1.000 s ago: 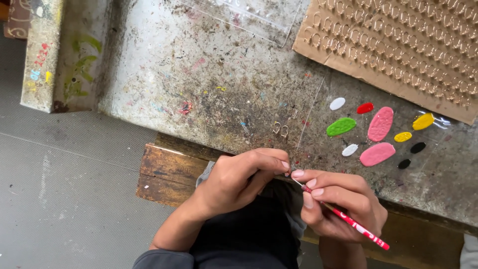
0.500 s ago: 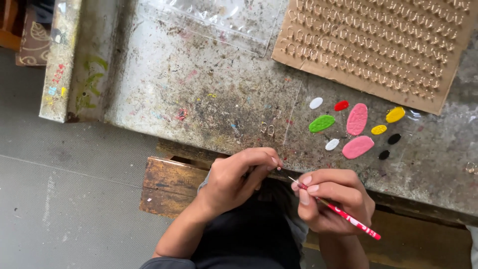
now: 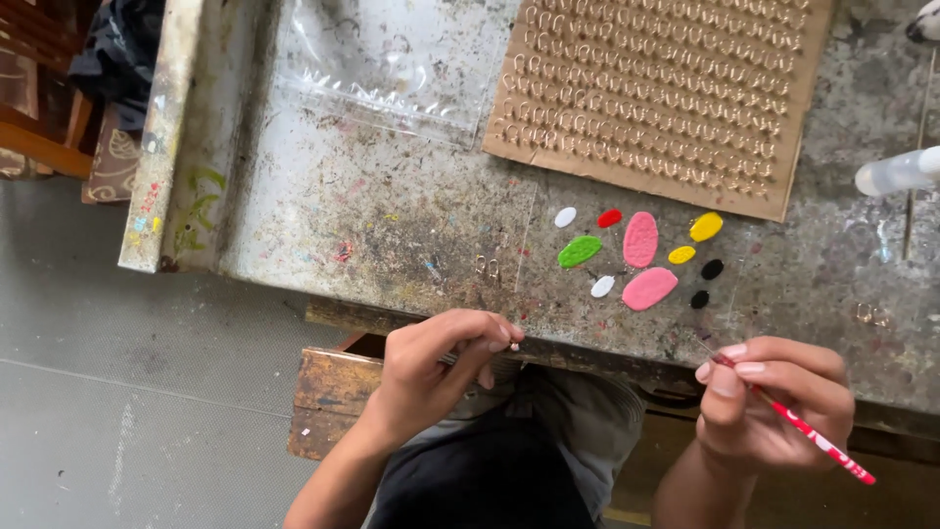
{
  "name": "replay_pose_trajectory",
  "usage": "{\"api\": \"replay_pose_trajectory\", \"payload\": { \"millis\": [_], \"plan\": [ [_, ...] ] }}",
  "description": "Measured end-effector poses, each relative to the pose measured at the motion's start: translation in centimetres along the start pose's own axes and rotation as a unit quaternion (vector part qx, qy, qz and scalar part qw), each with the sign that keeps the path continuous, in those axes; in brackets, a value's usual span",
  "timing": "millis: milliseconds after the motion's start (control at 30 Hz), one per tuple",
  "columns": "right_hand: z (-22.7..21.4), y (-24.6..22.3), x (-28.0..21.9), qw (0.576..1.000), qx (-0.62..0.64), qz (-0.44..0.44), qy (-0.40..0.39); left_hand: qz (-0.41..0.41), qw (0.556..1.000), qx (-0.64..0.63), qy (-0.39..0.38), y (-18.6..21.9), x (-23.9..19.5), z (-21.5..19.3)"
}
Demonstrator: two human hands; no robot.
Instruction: The person paints small metal rings using a fine brush and multiple paint colors. They repeatedly pick up a ring, apply paint, and place it on a cardboard tray. The person also wipes the brush on a tissue between applications.
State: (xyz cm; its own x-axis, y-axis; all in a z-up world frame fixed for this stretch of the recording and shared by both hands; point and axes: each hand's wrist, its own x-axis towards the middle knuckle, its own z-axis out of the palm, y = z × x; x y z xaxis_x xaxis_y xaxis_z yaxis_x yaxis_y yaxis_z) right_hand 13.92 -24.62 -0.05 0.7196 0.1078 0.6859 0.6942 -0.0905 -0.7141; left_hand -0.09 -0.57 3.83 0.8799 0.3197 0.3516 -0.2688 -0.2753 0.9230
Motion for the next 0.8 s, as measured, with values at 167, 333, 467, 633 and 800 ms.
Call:
{"api": "replay_pose_trajectory", "payload": {
  "millis": [167,333,467,633,800],
  "plan": [
    [-0.7,1.3,-0.4,1.0,0.002,-0.006,0.009,0.053,0.997,0.057,-0.025,2.8,2.4,-1.6],
    [-0.8,2.0,-0.7,0.995,-0.042,-0.082,-0.029,0.116,0.96,0.244,-0.069,3.2,5.5,-4.2],
    [-0.9,1.9,-0.7,0.994,-0.054,-0.085,-0.037,0.081,0.949,0.288,-0.097,3.5,10.7,-5.7],
    [-0.7,1.6,-0.6,0.992,-0.071,-0.096,-0.036,0.092,0.922,0.358,-0.118,1.0,18.0,-7.0],
    [-0.4,1.0,-0.4,0.992,-0.077,-0.092,-0.038,0.057,0.903,0.407,-0.129,-3.7,22.8,-7.3]
  ]
}}
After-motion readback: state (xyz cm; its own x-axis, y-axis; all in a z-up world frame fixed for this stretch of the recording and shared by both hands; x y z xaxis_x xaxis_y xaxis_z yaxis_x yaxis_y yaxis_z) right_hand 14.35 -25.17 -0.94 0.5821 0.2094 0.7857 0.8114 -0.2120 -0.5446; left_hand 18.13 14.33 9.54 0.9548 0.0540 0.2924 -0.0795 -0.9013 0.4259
